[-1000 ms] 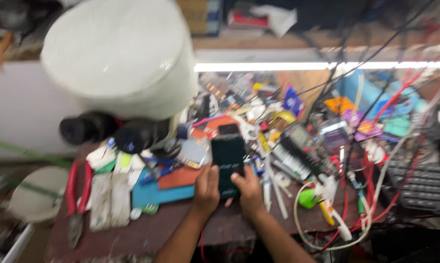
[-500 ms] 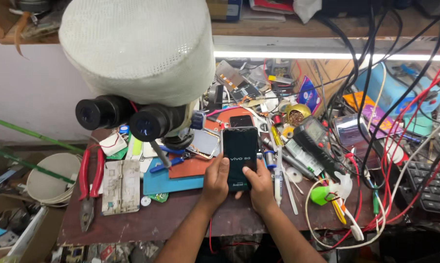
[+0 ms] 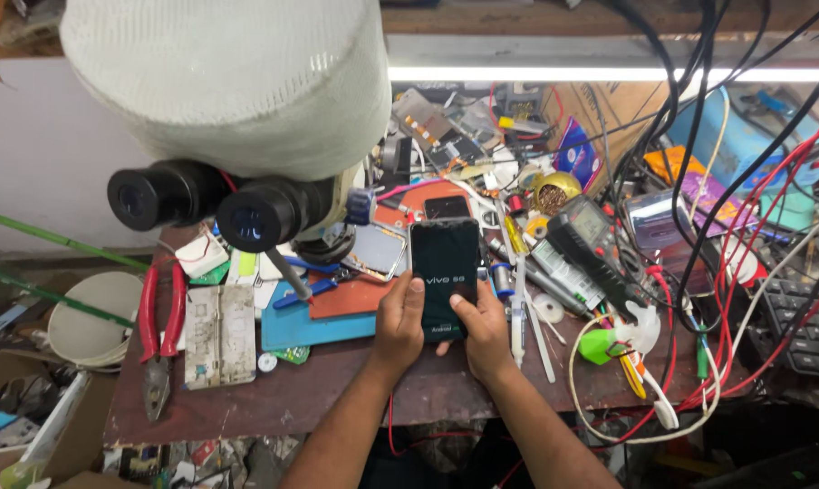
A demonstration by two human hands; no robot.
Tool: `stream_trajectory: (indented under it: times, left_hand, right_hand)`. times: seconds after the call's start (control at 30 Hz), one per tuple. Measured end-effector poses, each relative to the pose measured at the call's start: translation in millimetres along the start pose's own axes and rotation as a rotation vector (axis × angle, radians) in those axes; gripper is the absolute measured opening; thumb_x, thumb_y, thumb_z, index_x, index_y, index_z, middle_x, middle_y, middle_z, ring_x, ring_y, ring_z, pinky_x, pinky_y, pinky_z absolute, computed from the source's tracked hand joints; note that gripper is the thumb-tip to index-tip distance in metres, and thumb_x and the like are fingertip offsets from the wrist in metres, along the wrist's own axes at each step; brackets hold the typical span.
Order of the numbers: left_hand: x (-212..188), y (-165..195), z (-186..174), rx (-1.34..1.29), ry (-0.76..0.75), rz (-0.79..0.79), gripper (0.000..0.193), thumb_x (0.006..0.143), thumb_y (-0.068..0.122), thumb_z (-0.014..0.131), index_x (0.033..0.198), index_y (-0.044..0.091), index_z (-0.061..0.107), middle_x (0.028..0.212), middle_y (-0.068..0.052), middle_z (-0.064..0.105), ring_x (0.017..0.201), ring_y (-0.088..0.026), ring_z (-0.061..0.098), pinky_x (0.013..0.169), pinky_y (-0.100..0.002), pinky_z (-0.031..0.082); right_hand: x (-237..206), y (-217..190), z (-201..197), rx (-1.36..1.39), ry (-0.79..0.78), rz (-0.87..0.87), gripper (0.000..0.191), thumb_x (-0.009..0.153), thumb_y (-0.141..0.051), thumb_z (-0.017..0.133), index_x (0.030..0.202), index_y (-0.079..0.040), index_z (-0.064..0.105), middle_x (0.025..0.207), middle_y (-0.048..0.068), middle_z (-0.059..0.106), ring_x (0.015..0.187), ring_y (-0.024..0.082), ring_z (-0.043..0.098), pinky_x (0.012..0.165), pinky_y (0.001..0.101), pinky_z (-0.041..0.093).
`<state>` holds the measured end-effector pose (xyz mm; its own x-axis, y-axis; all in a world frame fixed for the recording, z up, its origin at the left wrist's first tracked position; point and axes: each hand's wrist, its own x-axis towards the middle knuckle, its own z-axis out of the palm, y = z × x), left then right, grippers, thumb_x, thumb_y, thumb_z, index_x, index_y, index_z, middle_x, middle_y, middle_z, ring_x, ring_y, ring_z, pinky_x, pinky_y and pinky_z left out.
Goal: The person handles a disassembled smartphone, connects a charging cable, and tests the device by powering it on and interacting with the touchscreen. They also handle a second smartphone and compare the two devices while the first phone boots up.
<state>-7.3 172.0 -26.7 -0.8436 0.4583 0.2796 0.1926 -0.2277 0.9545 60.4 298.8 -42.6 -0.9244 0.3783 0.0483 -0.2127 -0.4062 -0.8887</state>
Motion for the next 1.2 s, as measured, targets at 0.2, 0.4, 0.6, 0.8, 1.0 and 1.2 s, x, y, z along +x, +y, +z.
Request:
stream_trajectory:
  times: [0.2, 0.4, 0.6, 0.8, 1.0, 1.2]
  left_hand:
    - [0.3, -1.8, 0.9, 0.012, -0.001, 0.016, 0.041, 0.111, 0.034, 0.042, 0.116, -0.001, 0.063, 0.085, -0.005, 0.068, 0.071, -0.009, 0.061, 0.060, -0.026, 0.050]
    - [2.0, -2.2, 1.0, 0.016, -0.010, 0.063, 0.041, 0.111, 0.034, 0.042, 0.117, -0.002, 0.062, 0.086, -0.006, 0.068, 0.072, -0.010, 0.061, 0.061, -0.027, 0.050]
    - [0.0, -0.2, 1.8, -0.020, -0.017, -0.031, 0.041, 0.110, 0.035, 0.042, 0.113, -0.001, 0.063, 0.082, -0.006, 0.067, 0.068, -0.010, 0.060, 0.057, -0.027, 0.049]
    - [2.9, 4.6, 3.2, 0.012, -0.008, 0.033, 0.043, 0.111, 0.036, 0.041, 0.118, -0.001, 0.063, 0.087, -0.006, 0.069, 0.072, -0.009, 0.063, 0.061, -0.026, 0.051]
    - [2.2, 2.4, 3.1, -0.004, -0.024, -0.005, 0.042, 0.111, 0.035, 0.041, 0.119, -0.001, 0.062, 0.085, -0.006, 0.068, 0.070, -0.009, 0.062, 0.059, -0.027, 0.051]
    - [1.6, 2.9, 3.1, -0.026, -0.026, -0.006, 0.043, 0.110, 0.035, 0.041, 0.123, 0.000, 0.061, 0.087, -0.005, 0.068, 0.071, -0.008, 0.062, 0.060, -0.026, 0.051]
  right_hand:
    - [-0.7, 1.9, -1.6, 0.017, 0.003, 0.003, 0.032, 0.097, -0.012, 0.055, 0.125, 0.002, 0.053, 0.098, 0.014, 0.066, 0.065, 0.018, 0.068, 0.041, 0.0291, 0.057]
    - [0.5, 3.5, -3.8, 0.017, -0.001, -0.013, 0.031, 0.098, -0.012, 0.056, 0.125, 0.003, 0.053, 0.099, 0.014, 0.065, 0.066, 0.018, 0.068, 0.041, 0.0297, 0.057]
    - [-0.8, 2.7, -4.1, 0.016, -0.003, -0.017, 0.032, 0.098, -0.012, 0.056, 0.125, 0.003, 0.052, 0.099, 0.014, 0.066, 0.065, 0.019, 0.068, 0.041, 0.0297, 0.057]
    - [2.0, 1.8, -3.3, 0.013, -0.004, -0.013, 0.032, 0.097, -0.012, 0.055, 0.125, 0.003, 0.052, 0.098, 0.014, 0.066, 0.064, 0.019, 0.068, 0.040, 0.0300, 0.057]
    - [0.8, 5.2, -7.1, 0.033, -0.012, -0.015, 0.030, 0.099, -0.012, 0.055, 0.124, 0.004, 0.052, 0.097, 0.015, 0.065, 0.064, 0.019, 0.068, 0.042, 0.0300, 0.058]
    - [0.9, 5.3, -7.4, 0.045, -0.025, -0.009, 0.030, 0.099, -0.012, 0.055, 0.124, 0.004, 0.052, 0.098, 0.015, 0.065, 0.065, 0.019, 0.068, 0.042, 0.0299, 0.058]
